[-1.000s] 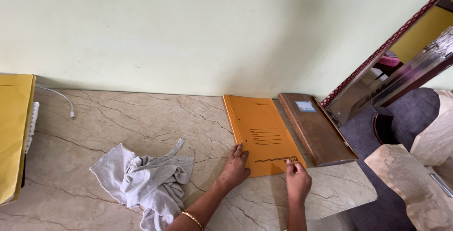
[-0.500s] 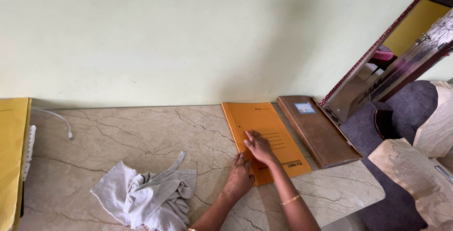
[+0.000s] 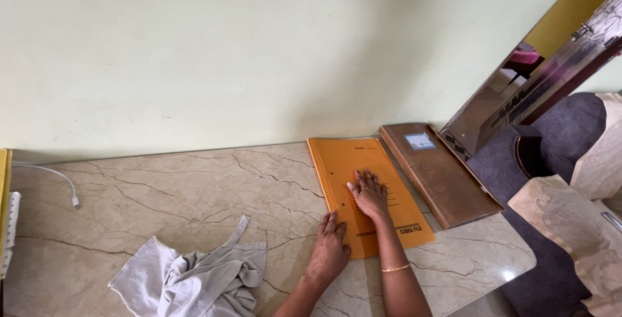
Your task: The person wipes several folders and a notebook with a white cloth, flipping them over and stacking them on a desk.
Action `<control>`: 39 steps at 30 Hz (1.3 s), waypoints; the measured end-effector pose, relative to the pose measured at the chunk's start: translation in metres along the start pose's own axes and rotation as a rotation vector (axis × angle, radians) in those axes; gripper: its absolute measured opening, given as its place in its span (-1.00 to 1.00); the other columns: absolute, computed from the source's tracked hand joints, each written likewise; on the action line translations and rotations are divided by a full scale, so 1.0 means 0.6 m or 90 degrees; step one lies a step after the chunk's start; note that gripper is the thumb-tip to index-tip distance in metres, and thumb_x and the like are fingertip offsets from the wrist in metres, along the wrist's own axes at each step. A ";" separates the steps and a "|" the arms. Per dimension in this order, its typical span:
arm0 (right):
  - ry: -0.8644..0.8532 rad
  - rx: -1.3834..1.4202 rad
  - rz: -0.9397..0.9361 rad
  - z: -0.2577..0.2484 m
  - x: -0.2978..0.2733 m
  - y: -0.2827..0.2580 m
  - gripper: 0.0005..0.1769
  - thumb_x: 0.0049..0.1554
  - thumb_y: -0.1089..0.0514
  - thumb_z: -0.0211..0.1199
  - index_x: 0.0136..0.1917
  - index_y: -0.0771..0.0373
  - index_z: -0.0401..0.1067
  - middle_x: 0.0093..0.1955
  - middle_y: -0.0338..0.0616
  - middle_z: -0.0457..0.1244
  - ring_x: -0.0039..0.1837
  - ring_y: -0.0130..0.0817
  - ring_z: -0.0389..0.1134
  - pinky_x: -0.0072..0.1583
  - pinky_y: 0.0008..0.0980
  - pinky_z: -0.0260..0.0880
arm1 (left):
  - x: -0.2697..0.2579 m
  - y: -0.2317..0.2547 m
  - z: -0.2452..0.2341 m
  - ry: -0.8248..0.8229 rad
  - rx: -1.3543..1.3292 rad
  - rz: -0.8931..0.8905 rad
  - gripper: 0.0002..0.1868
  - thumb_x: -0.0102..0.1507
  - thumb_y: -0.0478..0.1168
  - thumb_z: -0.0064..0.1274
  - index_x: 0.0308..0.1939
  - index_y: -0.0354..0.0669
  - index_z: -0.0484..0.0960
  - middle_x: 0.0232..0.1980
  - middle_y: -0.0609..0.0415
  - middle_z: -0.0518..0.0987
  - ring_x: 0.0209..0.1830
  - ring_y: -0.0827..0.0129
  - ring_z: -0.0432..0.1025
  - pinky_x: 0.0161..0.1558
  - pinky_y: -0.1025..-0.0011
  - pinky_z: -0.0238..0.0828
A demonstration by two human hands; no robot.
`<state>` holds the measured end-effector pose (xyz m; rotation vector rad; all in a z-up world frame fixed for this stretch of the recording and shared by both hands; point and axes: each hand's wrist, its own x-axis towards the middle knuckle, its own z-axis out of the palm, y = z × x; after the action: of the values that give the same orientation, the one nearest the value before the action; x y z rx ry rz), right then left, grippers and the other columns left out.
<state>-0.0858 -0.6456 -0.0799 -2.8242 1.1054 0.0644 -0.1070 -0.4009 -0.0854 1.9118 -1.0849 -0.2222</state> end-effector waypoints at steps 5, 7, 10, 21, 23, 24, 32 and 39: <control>-0.008 -0.011 -0.048 0.015 -0.017 -0.027 -0.14 0.21 -0.55 -0.46 0.68 -0.29 -0.27 0.76 -0.28 -0.43 0.74 -0.23 -0.50 0.61 0.14 -0.54 | -0.003 0.009 -0.010 -0.021 -0.003 -0.004 -0.40 0.14 -0.37 0.10 0.29 -0.41 0.45 0.54 -0.39 0.11 0.58 -0.17 -0.04 0.49 0.12 -0.01; -0.002 -0.009 -0.086 0.022 -0.016 -0.039 -0.14 0.21 -0.55 -0.47 0.68 -0.29 -0.26 0.76 -0.29 -0.42 0.73 -0.21 -0.49 0.61 0.15 -0.54 | -0.007 0.011 -0.014 -0.022 -0.005 0.002 -0.40 0.13 -0.36 0.13 0.27 -0.40 0.47 0.53 -0.39 0.13 0.58 -0.18 -0.03 0.49 0.12 -0.01; 0.003 -0.021 -0.110 0.026 -0.015 -0.047 -0.13 0.20 -0.57 -0.48 0.68 -0.31 -0.24 0.76 -0.30 -0.38 0.74 -0.21 -0.45 0.61 0.15 -0.52 | -0.009 0.013 -0.020 -0.016 -0.015 0.008 -0.40 0.10 -0.35 0.17 0.25 -0.38 0.51 0.52 -0.39 0.15 0.57 -0.18 -0.02 0.50 0.14 0.00; -0.010 0.005 -0.193 0.015 -0.032 -0.066 -0.04 0.10 -0.66 -0.41 0.66 -0.36 -0.23 0.75 -0.39 -0.34 0.73 -0.31 -0.45 0.61 0.17 -0.52 | -0.011 0.020 -0.031 -0.037 -0.010 0.018 -0.36 0.07 -0.30 0.25 0.25 -0.32 0.53 0.52 -0.32 0.18 0.56 -0.14 0.01 0.50 0.17 -0.03; -0.011 0.005 -0.193 0.014 -0.032 -0.068 -0.04 0.09 -0.66 -0.41 0.66 -0.36 -0.22 0.75 -0.40 -0.33 0.73 -0.32 -0.44 0.61 0.18 -0.52 | -0.011 0.018 -0.029 -0.031 -0.013 0.019 -0.37 0.07 -0.30 0.24 0.25 -0.32 0.54 0.52 -0.33 0.19 0.55 -0.16 0.02 0.50 0.16 -0.02; -0.009 0.003 -0.194 0.015 -0.031 -0.068 -0.04 0.09 -0.66 -0.41 0.66 -0.36 -0.22 0.75 -0.40 -0.33 0.73 -0.32 -0.44 0.61 0.19 -0.52 | -0.011 0.017 -0.028 -0.028 -0.015 0.020 -0.37 0.07 -0.30 0.24 0.24 -0.32 0.54 0.52 -0.33 0.19 0.55 -0.17 0.02 0.50 0.16 -0.02; 0.019 -0.012 -0.195 0.024 -0.025 -0.067 -0.01 0.07 -0.69 -0.48 0.66 -0.34 -0.21 0.75 -0.41 -0.33 0.73 -0.31 -0.41 0.60 0.20 -0.49 | -0.011 0.017 -0.025 -0.021 -0.011 0.023 -0.38 0.10 -0.31 0.21 0.27 -0.34 0.53 0.53 -0.36 0.18 0.57 -0.20 0.00 0.52 0.14 -0.04; 0.026 -0.004 -0.201 0.024 -0.025 -0.066 -0.02 0.10 -0.67 -0.44 0.67 -0.31 -0.18 0.74 -0.38 -0.31 0.73 -0.28 -0.40 0.60 0.20 -0.47 | -0.025 0.077 -0.096 -0.228 0.069 -0.032 -0.01 0.07 0.02 0.36 0.48 -0.23 0.25 0.64 -0.27 -0.16 0.66 -0.09 -0.35 0.55 0.09 -0.24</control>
<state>-0.0699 -0.6049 -0.0897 -2.9776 0.6534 -0.0161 -0.1129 -0.3637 -0.0203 2.0466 -1.3049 -0.5620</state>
